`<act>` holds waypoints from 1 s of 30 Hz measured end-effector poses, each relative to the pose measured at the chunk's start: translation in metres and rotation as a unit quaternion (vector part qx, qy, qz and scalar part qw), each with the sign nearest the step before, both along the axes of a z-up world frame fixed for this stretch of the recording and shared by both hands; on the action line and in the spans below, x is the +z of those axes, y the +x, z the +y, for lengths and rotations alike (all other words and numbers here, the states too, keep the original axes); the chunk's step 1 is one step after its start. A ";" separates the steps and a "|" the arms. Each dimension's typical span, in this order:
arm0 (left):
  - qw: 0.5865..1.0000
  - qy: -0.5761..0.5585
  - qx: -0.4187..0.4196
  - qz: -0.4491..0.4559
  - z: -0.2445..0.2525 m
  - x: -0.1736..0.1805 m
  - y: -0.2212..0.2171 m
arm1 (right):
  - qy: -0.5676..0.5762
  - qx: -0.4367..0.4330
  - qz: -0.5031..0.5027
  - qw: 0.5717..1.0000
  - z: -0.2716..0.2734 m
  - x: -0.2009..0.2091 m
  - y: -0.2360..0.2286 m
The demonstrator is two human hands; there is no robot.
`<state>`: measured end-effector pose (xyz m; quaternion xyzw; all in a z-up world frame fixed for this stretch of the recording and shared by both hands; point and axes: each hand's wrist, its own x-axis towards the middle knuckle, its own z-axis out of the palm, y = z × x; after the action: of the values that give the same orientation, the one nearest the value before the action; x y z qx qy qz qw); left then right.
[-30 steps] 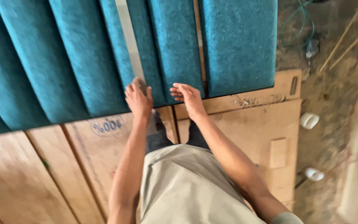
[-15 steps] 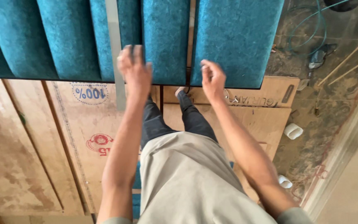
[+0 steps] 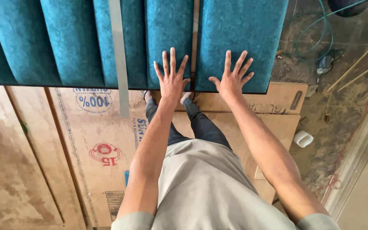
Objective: The person positions and aligns several blue upholstered panels onto a wooden board. They handle the panels one by one, smoothing the fabric with their hands and using a metal ruler to check the spacing and alignment between the segments.
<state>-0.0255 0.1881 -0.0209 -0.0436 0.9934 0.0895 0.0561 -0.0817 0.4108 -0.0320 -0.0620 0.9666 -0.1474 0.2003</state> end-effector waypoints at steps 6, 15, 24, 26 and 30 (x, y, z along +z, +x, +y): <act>1.000 0.003 -0.004 -0.018 0.000 -0.007 0.002 | -0.003 0.000 0.005 1.000 0.005 -0.010 0.003; 0.997 -0.030 -0.059 -0.032 0.009 0.005 -0.001 | -0.018 0.050 0.004 0.999 -0.020 0.002 0.000; 0.995 -0.049 -0.084 -0.034 0.000 0.003 0.002 | 0.013 0.084 -0.029 0.996 -0.034 0.008 0.005; 0.994 -0.050 -0.084 -0.044 0.000 0.004 0.003 | 0.018 0.089 -0.027 0.995 -0.036 0.008 0.005; 0.993 -0.035 -0.095 -0.067 -0.002 0.008 -0.001 | 0.034 0.095 -0.029 0.995 -0.037 0.014 0.003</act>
<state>-0.0260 0.1859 -0.0131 0.0426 0.9897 0.0462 0.1290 -0.0786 0.3738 -0.0180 -0.1419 0.9548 -0.0962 0.2429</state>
